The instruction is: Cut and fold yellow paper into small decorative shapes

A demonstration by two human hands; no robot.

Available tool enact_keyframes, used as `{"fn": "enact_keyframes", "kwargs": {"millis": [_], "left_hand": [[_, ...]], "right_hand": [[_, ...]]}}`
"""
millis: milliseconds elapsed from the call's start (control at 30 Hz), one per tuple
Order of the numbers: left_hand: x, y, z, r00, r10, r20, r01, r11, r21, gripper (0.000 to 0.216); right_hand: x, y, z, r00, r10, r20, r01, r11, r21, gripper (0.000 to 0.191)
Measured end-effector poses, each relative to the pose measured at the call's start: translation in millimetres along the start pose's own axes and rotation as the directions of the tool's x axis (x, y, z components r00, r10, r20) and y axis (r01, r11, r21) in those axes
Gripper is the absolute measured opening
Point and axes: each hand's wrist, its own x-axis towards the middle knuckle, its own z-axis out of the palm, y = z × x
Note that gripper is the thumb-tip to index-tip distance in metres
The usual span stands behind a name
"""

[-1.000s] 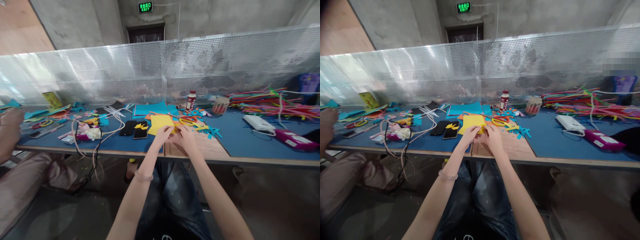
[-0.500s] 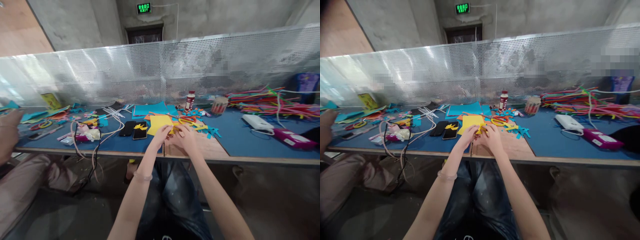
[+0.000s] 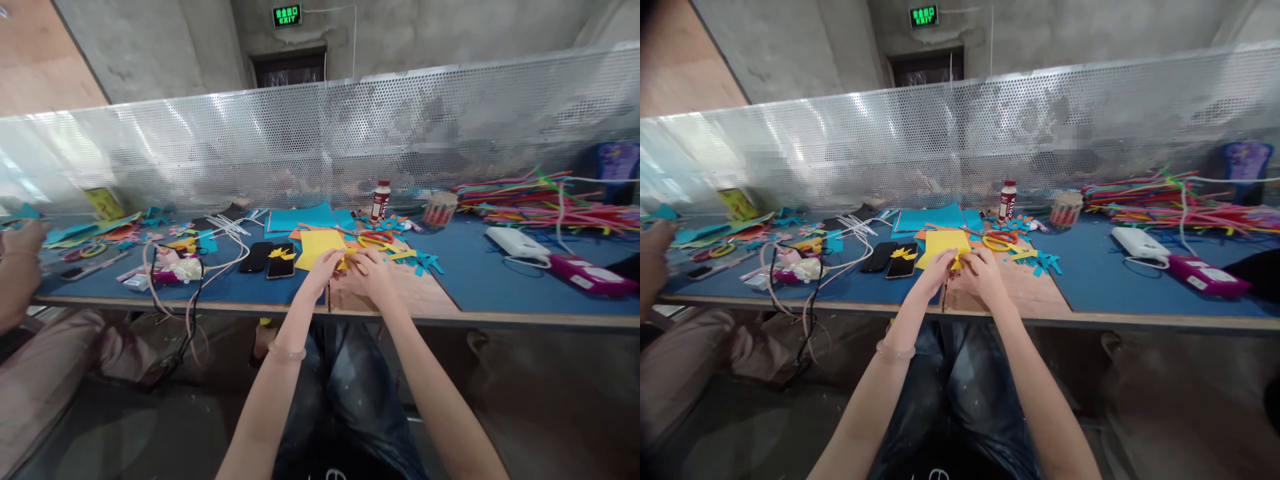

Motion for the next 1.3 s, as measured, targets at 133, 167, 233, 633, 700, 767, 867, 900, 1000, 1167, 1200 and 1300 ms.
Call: {"fn": "enact_keyframes", "kwargs": {"millis": [133, 167, 233, 633, 700, 767, 867, 900, 1000, 1167, 1200, 1300], "left_hand": [[-0.2, -0.7, -0.3, 1.0, 0.009, 0.023, -0.009, 1.0, -0.009, 0.031], [-0.3, -0.9, -0.3, 1.0, 0.013, 0.025, -0.013, 1.0, -0.007, 0.031], [-0.5, -0.8, -0.1, 1.0, 0.01, 0.026, -0.01, 1.0, -0.001, 0.032], [2.1, -3.5, -4.0, 0.997, 0.043, 0.071, -0.051, 0.992, 0.118, 0.03], [2.9, -4.5, -4.8, 0.996, 0.052, 0.072, -0.06, 0.993, 0.105, 0.031], [3.6, -4.9, -5.3, 0.996, 0.062, 0.064, -0.067, 0.994, 0.09, 0.033], [4.7, -4.8, -5.6, 0.997, 0.062, 0.036, -0.065, 0.994, 0.083, 0.035], [5.0, -4.7, -5.6, 0.998, 0.061, 0.027, -0.063, 0.995, 0.083, 0.035], [5.6, -4.3, -5.6, 0.998, 0.052, 0.019, -0.053, 0.995, 0.083, 0.035], [4.6, -4.2, -6.4, 0.997, 0.042, 0.059, -0.047, 0.995, 0.083, 0.034], [4.3, -4.4, -6.5, 0.997, 0.046, 0.069, -0.052, 0.995, 0.084, 0.035], [3.5, -4.6, -6.1, 0.996, 0.062, 0.061, -0.068, 0.993, 0.094, 0.038]], "right_hand": [[0.1, -0.6, -0.1, 0.999, -0.046, 0.003, 0.046, 0.998, -0.032, 0.015], [0.1, -0.8, -0.1, 0.998, -0.066, 0.005, 0.066, 0.996, -0.054, 0.015], [0.0, -1.0, -0.3, 0.995, -0.104, 0.006, 0.105, 0.989, -0.101, 0.014], [0.7, -5.0, -5.8, 0.993, -0.115, -0.027, 0.107, 0.972, -0.211, 0.013], [1.4, -6.8, -6.6, 0.996, -0.071, -0.053, 0.06, 0.98, -0.187, 0.014], [1.8, -7.7, -7.4, 0.997, -0.04, -0.062, 0.03, 0.987, -0.16, 0.017], [1.7, -7.3, -8.6, 0.997, -0.05, -0.062, 0.041, 0.988, -0.147, 0.016], [1.6, -7.0, -8.9, 0.996, -0.062, -0.067, 0.051, 0.988, -0.146, 0.015], [0.7, -6.2, -8.9, 0.994, -0.077, -0.081, 0.066, 0.989, -0.136, 0.013], [-1.7, -6.6, -8.7, 0.997, -0.023, -0.08, 0.015, 0.995, -0.096, 0.014], [-2.0, -6.7, -9.0, 0.996, -0.014, -0.084, 0.006, 0.996, -0.09, 0.014], [-2.2, -7.5, -10.3, 0.996, -0.009, -0.091, 0.001, 0.996, -0.09, 0.014]]}}
